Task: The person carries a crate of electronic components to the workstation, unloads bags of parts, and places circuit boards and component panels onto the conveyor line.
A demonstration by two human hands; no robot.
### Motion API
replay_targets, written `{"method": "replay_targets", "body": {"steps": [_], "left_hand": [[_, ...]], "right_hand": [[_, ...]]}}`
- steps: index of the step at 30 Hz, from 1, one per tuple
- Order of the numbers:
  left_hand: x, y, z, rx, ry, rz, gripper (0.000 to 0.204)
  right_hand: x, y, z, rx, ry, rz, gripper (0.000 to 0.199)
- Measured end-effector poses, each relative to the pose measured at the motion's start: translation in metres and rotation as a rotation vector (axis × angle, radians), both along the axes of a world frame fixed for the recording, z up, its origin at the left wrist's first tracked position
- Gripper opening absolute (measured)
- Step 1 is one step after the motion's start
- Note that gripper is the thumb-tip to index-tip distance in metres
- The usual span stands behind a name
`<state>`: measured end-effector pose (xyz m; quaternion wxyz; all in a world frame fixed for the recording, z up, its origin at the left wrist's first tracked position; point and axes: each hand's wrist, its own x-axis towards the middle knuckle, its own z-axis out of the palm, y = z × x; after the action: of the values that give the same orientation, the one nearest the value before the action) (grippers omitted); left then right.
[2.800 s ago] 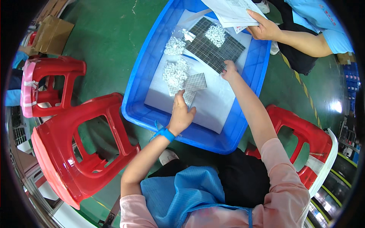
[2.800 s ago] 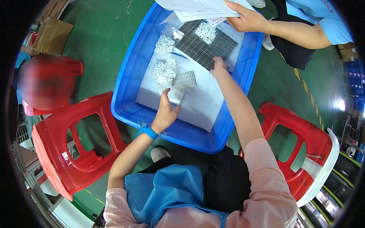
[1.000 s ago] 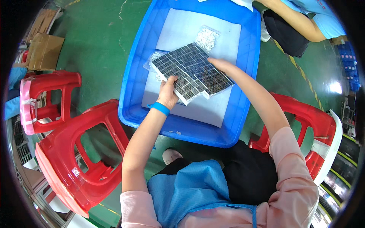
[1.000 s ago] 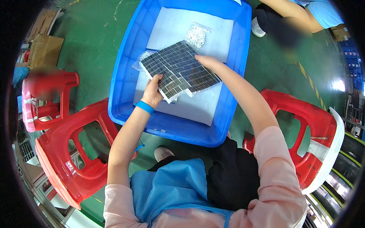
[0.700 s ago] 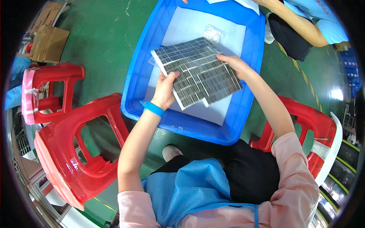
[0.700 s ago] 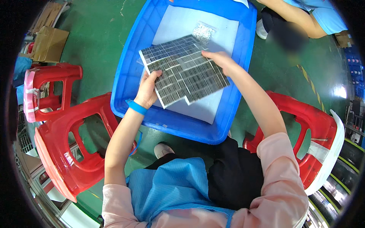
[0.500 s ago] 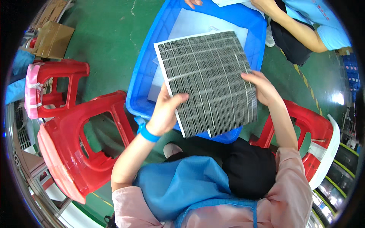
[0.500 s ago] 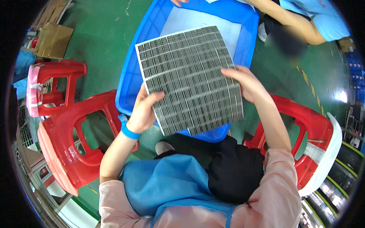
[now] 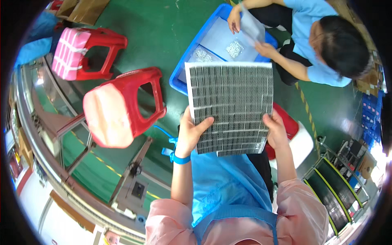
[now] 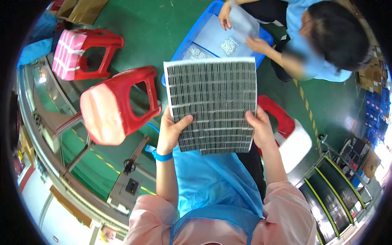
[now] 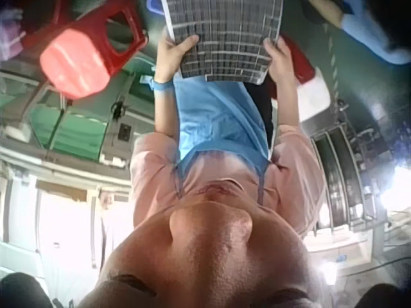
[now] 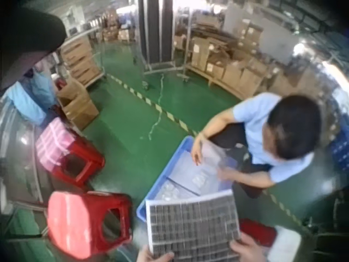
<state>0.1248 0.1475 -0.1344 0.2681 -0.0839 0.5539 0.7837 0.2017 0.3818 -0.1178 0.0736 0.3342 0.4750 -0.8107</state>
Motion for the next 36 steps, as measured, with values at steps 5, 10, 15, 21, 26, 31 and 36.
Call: {"method": "replay_targets", "body": {"steps": [5, 10, 15, 21, 26, 31, 36], "left_hand": [[0.079, -0.021, 0.128, 0.041, -0.139, 0.145, 0.045], [0.187, -0.028, 0.224, 0.038, -0.14, 0.54, 0.045], [0.304, 0.001, 0.294, 0.138, -0.194, 1.042, 0.044], [0.415, 0.054, 0.323, 0.077, -0.007, 1.495, 0.036], [0.44, 0.097, 0.348, -0.151, 0.064, 1.849, 0.032], [0.526, 0.09, 0.346, -0.033, 0.136, 2.123, 0.034], [0.622, 0.082, 0.355, -0.02, 0.292, 2.117, 0.055]], "right_hand": [[0.039, -0.001, 0.124, -0.098, -0.076, 0.228, 0.03], [0.035, -0.013, 0.223, -0.064, -0.039, 0.647, 0.03], [0.039, -0.046, 0.255, -0.076, -0.005, 1.114, 0.029], [0.08, -0.113, 0.28, -0.204, 0.117, 1.668, 0.031], [0.103, -0.172, 0.316, -0.252, 0.135, 1.989, 0.029], [0.201, -0.239, 0.33, -0.305, 0.148, 2.203, 0.027], [0.3, -0.259, 0.336, -0.344, 0.096, 2.223, 0.026]]}}
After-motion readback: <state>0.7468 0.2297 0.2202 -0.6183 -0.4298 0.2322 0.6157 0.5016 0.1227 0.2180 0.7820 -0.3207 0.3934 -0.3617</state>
